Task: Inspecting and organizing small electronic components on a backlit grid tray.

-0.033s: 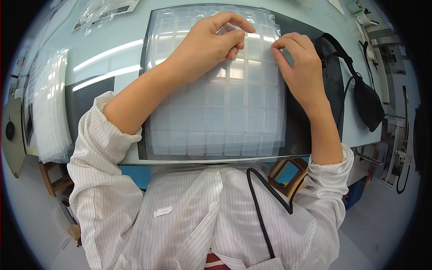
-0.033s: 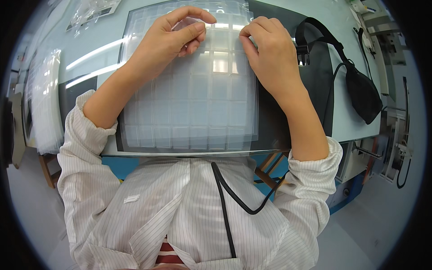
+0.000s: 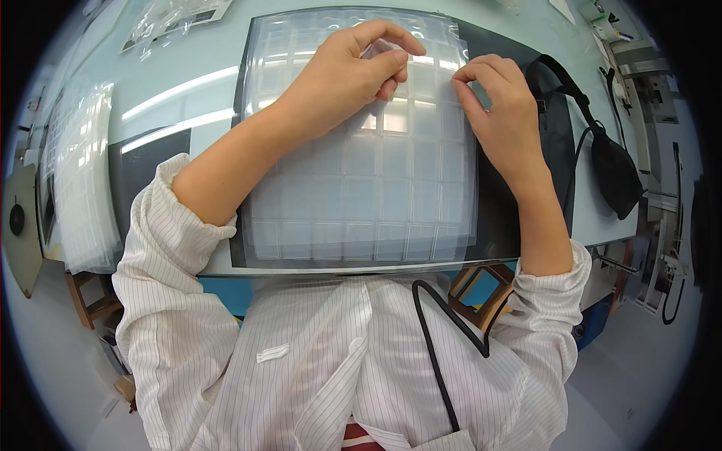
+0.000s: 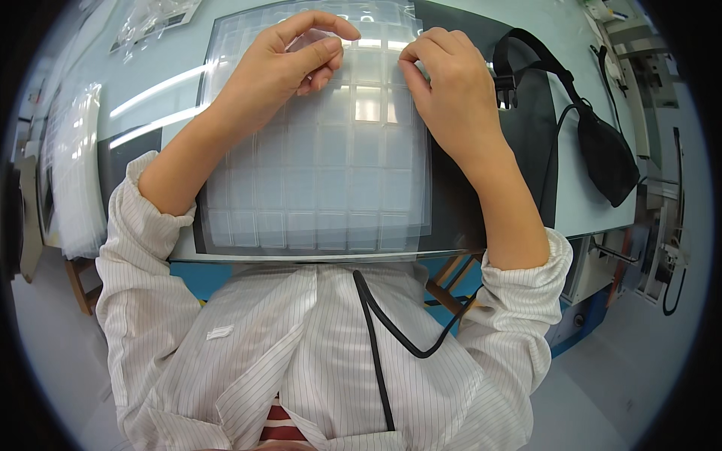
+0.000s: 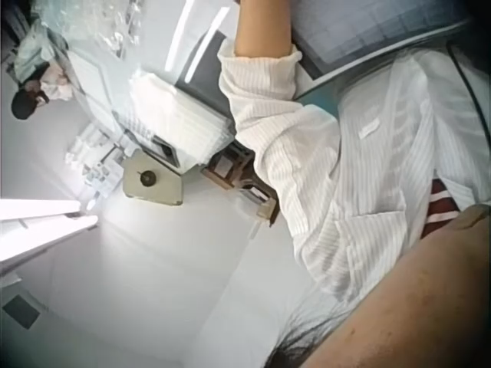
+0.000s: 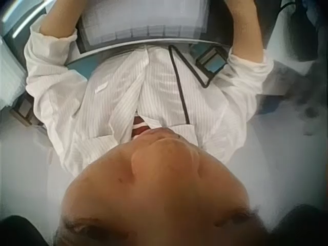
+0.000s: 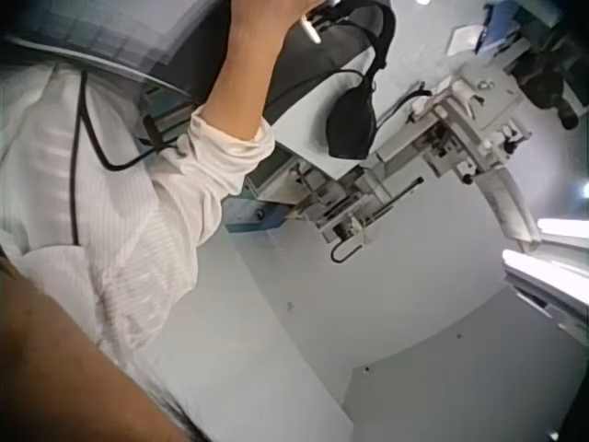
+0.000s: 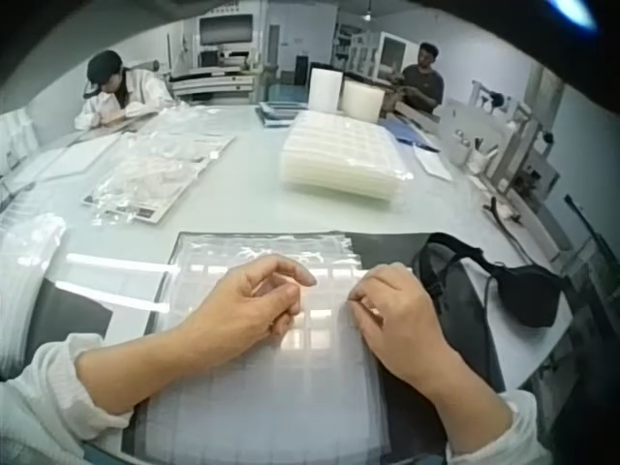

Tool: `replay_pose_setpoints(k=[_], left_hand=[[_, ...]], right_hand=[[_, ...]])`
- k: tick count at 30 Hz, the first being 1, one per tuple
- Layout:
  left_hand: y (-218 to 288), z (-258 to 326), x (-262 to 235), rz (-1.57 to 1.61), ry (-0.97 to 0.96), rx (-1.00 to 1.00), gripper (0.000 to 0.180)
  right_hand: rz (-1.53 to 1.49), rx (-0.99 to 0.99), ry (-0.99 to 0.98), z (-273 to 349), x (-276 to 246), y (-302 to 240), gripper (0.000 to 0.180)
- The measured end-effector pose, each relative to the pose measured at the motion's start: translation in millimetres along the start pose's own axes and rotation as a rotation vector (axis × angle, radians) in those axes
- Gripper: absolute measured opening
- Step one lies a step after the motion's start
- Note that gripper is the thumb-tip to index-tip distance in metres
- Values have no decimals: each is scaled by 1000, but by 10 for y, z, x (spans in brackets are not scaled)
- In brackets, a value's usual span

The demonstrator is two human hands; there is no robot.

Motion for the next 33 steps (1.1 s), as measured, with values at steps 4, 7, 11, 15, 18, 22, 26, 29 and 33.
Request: replay_pose_setpoints(k=[4, 7, 11, 15, 18, 22, 26, 29, 33], left_hand=[[-28, -16, 10, 11, 7, 0, 21], [4, -4, -4, -3, 8, -38, 23], [-15, -9, 8, 24, 17, -39, 24], [-12, -26, 23, 2, 21, -14, 25], [66, -1, 8, -118, 37, 37, 30], [178, 24, 98, -292, -43, 165, 30], [69, 3, 27, -193, -77, 142, 28], [30, -15, -6, 44, -38, 54, 24], [4, -37, 11, 57, -19, 7, 20]], right_hand=[[-12, -46, 64, 17, -19, -24, 12], [-19, -29, 33, 1, -18, -26, 12], [-26, -57, 119, -1, -31, -49, 11], [16, -53, 55, 0, 4, -35, 12], [85, -63, 3, -44, -19, -114, 12], [-549, 84, 18, -32, -134, -202, 11], [-410, 248, 19, 8, -201, -185, 12], [-120, 84, -54, 186, -186, -175, 11], [-44, -7, 3, 335, -107, -342, 13]])
Point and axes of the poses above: each hand's wrist, its own z-axis away from the middle knuckle, its own x-axis out of the palm, y = z × x, the point moved 6 cm from there along -z, towards the middle knuckle, and after that the axes turned 13 degrees about -z, right-handed, at the moved point
